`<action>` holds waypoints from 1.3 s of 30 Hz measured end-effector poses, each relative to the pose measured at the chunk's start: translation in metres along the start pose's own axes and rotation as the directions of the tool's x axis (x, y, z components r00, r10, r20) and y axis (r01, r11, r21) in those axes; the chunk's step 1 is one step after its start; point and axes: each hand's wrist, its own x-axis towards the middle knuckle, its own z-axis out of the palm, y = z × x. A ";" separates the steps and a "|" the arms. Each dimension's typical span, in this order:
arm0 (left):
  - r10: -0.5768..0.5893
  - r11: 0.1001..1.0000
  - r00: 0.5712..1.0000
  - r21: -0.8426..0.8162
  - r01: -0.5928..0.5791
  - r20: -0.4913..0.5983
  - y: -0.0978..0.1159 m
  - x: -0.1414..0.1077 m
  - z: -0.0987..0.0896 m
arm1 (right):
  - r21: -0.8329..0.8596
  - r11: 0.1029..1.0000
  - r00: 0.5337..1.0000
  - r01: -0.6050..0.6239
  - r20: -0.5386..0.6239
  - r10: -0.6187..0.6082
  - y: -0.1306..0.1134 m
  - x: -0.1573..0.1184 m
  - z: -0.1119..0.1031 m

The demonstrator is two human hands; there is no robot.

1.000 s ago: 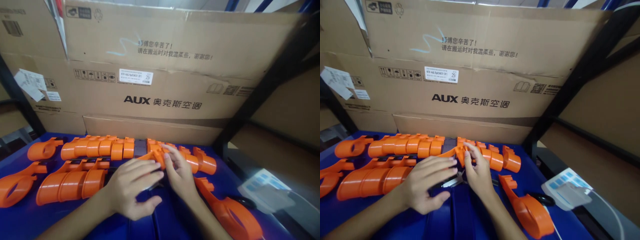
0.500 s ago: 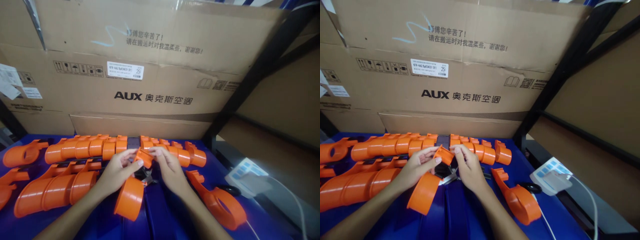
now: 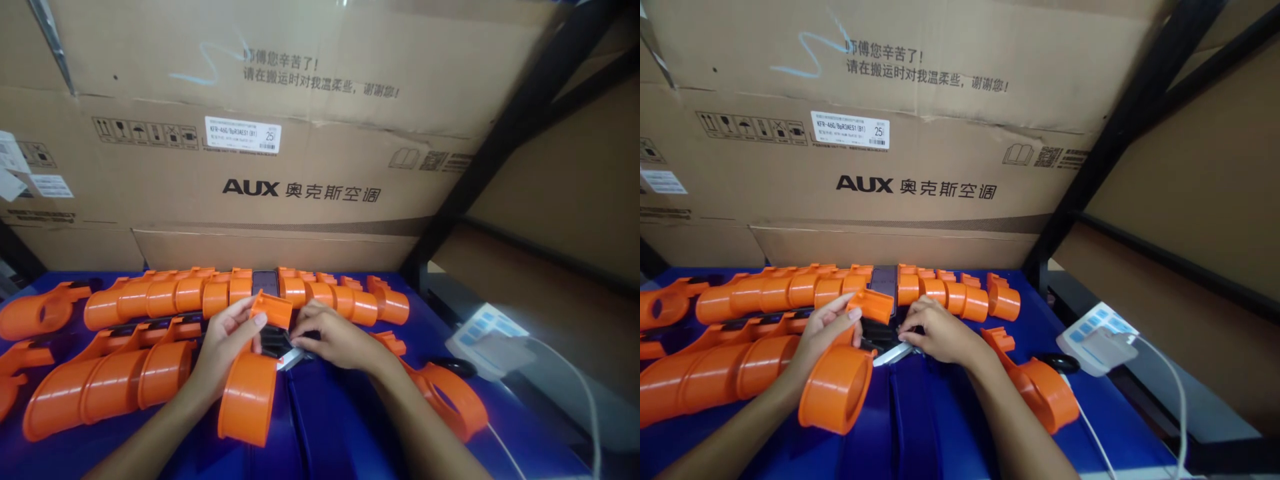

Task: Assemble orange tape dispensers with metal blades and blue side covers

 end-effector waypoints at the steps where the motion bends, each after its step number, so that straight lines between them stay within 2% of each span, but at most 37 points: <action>1: -0.007 1.000 1.000 -0.001 0.007 -0.010 0.000 0.000 0.000 | -0.001 1.000 1.000 0.006 0.014 -0.006 0.000 -0.001 0.000; 9: 0.003 1.000 1.000 -0.010 -0.003 -0.030 0.000 0.000 0.002 | -0.038 0.999 0.997 0.002 0.075 0.000 0.001 0.001 0.002; 17: 0.011 1.000 1.000 0.001 -0.011 -0.025 -0.003 0.002 0.002 | -0.044 0.999 0.999 0.005 0.050 -0.002 0.004 0.002 0.005; 30: 0.026 0.999 0.999 0.038 -0.024 -0.038 -0.009 0.007 -0.003 | -0.058 0.998 0.996 -0.020 0.085 0.025 0.005 -0.001 0.005; 39: 0.017 1.000 1.000 -0.002 -0.017 -0.020 -0.007 0.007 -0.003 | -0.046 0.997 0.997 -0.064 -0.050 0.061 0.000 -0.005 -0.005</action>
